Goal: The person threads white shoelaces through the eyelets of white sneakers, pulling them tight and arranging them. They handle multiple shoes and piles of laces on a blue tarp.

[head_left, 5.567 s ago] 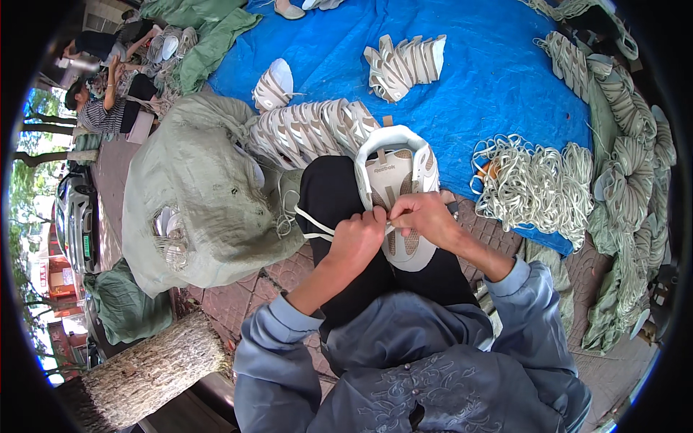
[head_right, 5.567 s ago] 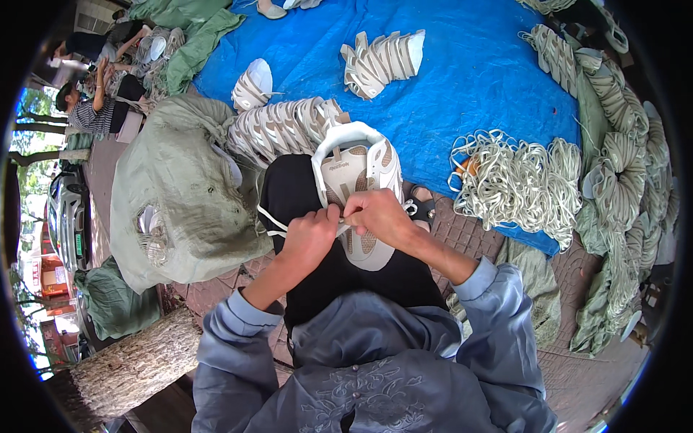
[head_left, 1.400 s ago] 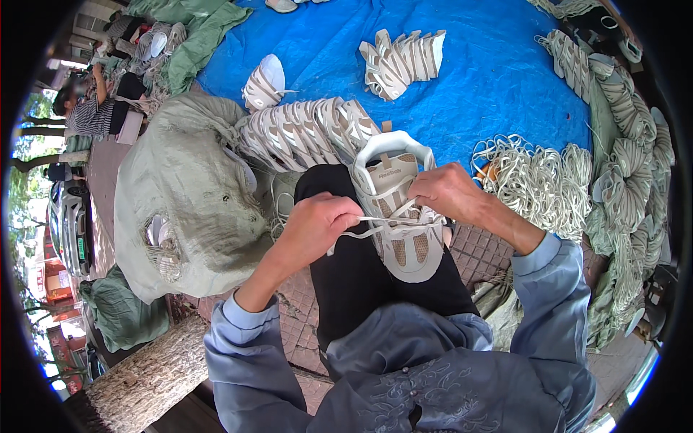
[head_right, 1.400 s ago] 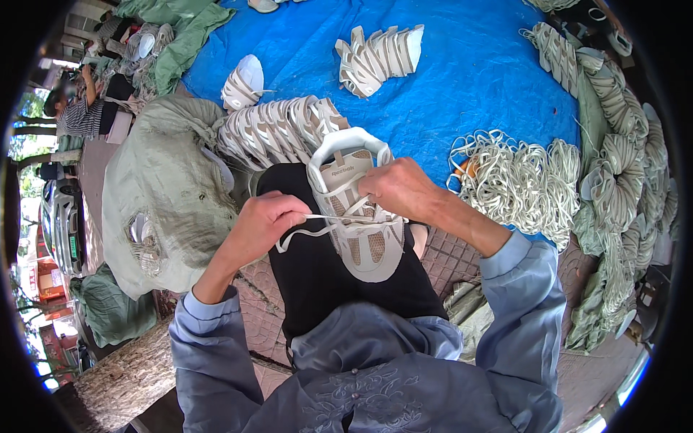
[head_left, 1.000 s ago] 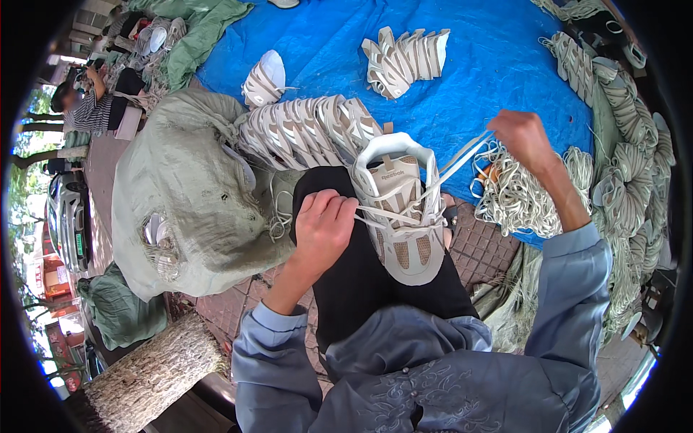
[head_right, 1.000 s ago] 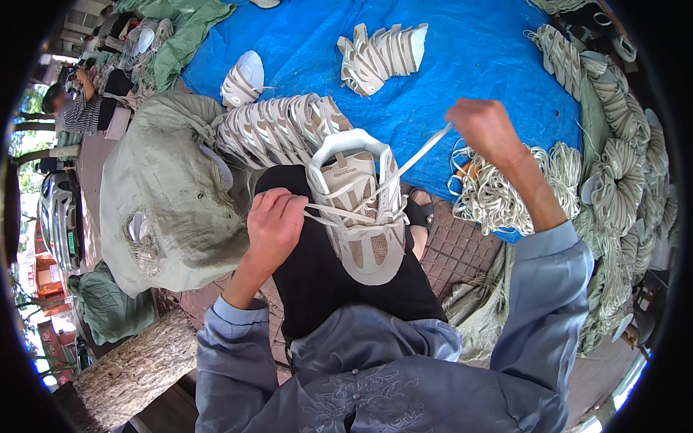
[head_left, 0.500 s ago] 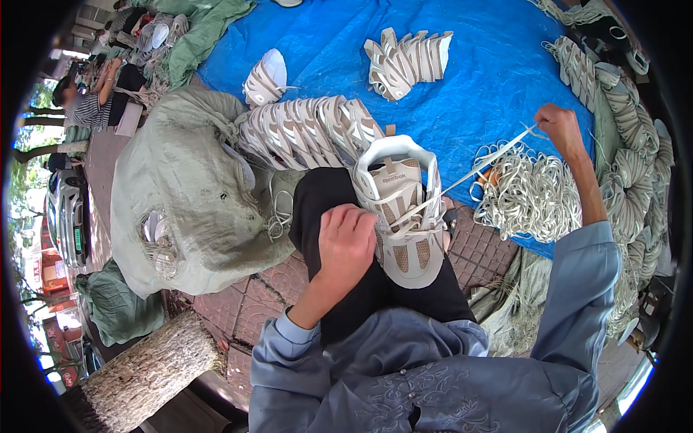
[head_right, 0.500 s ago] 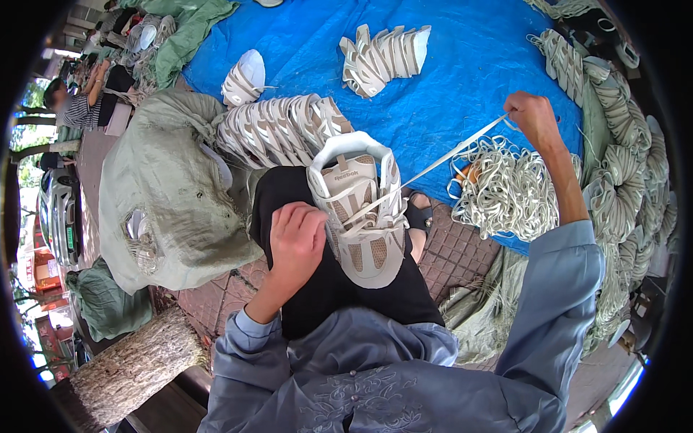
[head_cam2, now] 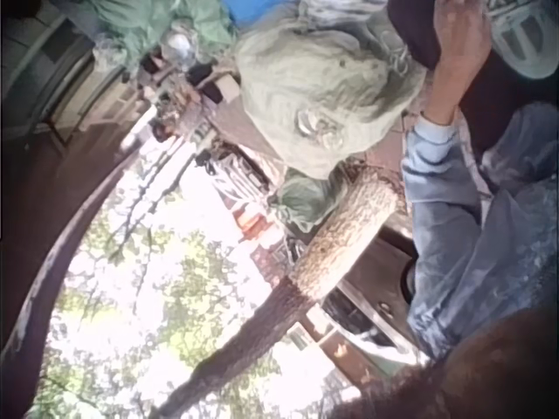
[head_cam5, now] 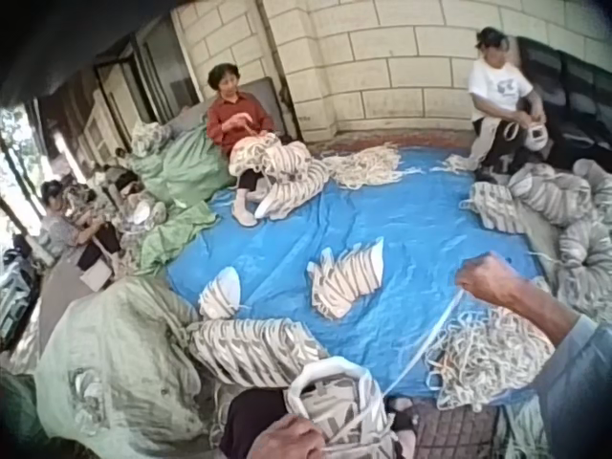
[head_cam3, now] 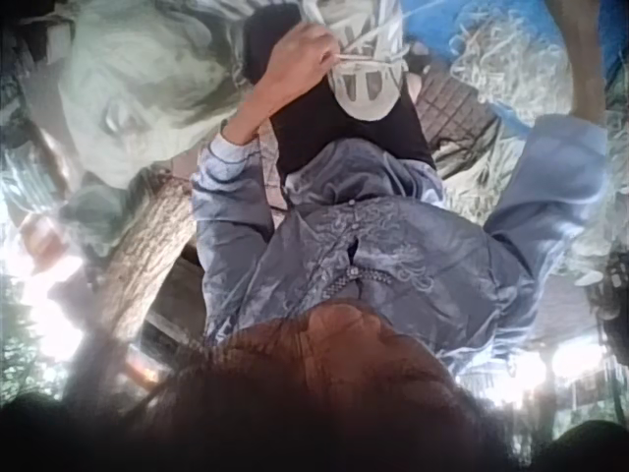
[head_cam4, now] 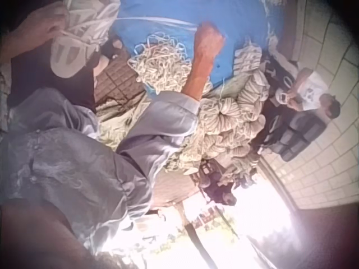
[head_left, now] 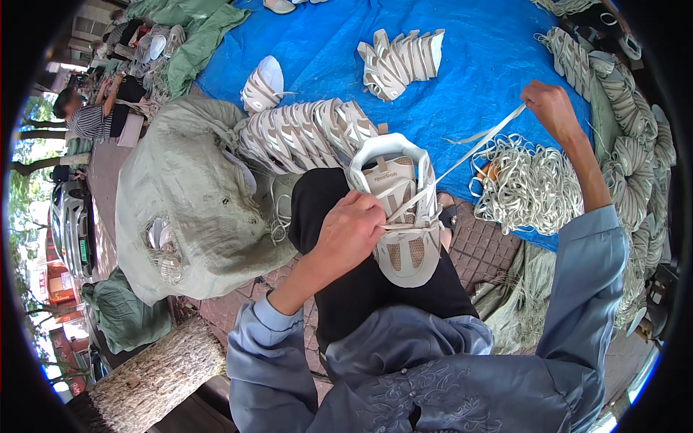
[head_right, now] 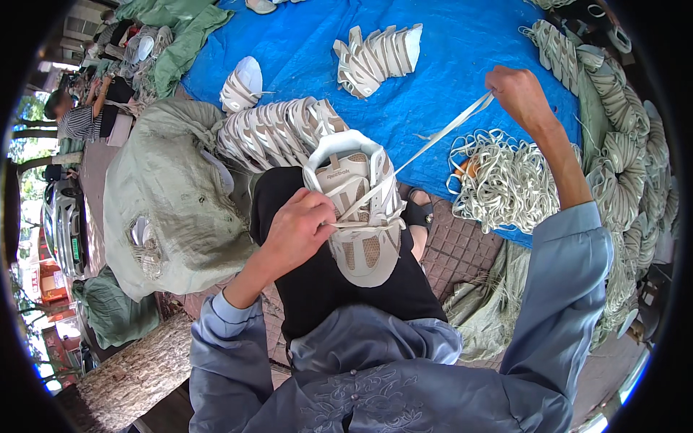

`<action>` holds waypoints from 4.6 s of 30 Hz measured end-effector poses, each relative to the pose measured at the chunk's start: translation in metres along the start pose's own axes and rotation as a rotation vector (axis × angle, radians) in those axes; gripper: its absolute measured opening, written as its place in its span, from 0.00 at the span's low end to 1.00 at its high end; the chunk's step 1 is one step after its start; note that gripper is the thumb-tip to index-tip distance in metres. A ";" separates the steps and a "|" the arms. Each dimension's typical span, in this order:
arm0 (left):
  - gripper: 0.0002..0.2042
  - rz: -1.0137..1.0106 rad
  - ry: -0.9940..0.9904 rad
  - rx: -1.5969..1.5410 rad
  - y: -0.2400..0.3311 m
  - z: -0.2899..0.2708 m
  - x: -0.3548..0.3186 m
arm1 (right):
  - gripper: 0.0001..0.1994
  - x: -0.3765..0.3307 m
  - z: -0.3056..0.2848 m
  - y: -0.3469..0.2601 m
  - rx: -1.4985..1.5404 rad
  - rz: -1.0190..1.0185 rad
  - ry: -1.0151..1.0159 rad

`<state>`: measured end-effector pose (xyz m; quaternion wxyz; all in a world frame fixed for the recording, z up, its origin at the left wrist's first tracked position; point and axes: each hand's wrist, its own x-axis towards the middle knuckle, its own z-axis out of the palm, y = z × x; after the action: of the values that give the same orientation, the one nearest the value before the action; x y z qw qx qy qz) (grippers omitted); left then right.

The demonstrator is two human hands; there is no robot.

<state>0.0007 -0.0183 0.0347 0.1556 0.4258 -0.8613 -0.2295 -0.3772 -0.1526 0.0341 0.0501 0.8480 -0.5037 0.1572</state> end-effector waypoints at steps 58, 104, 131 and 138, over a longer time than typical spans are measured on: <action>0.06 -0.495 -0.011 -0.513 -0.030 -0.037 0.045 | 0.08 -0.022 0.021 -0.178 0.555 -0.220 -0.480; 0.08 -0.099 -0.057 -0.261 0.028 0.000 0.004 | 0.06 -0.032 0.016 -0.178 1.577 0.312 -1.020; 0.07 -1.168 0.661 -0.175 -0.170 -0.184 -0.139 | 0.06 -0.040 0.031 -0.179 0.873 -0.341 -0.369; 0.06 0.005 0.407 0.461 -0.045 -0.088 -0.039 | 0.06 -0.045 0.031 -0.172 0.920 -0.272 -0.443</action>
<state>0.0944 -0.0338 0.0823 0.2248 0.4848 -0.8429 0.0623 -0.2413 -0.0387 0.0031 -0.4147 0.8530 -0.2667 0.1713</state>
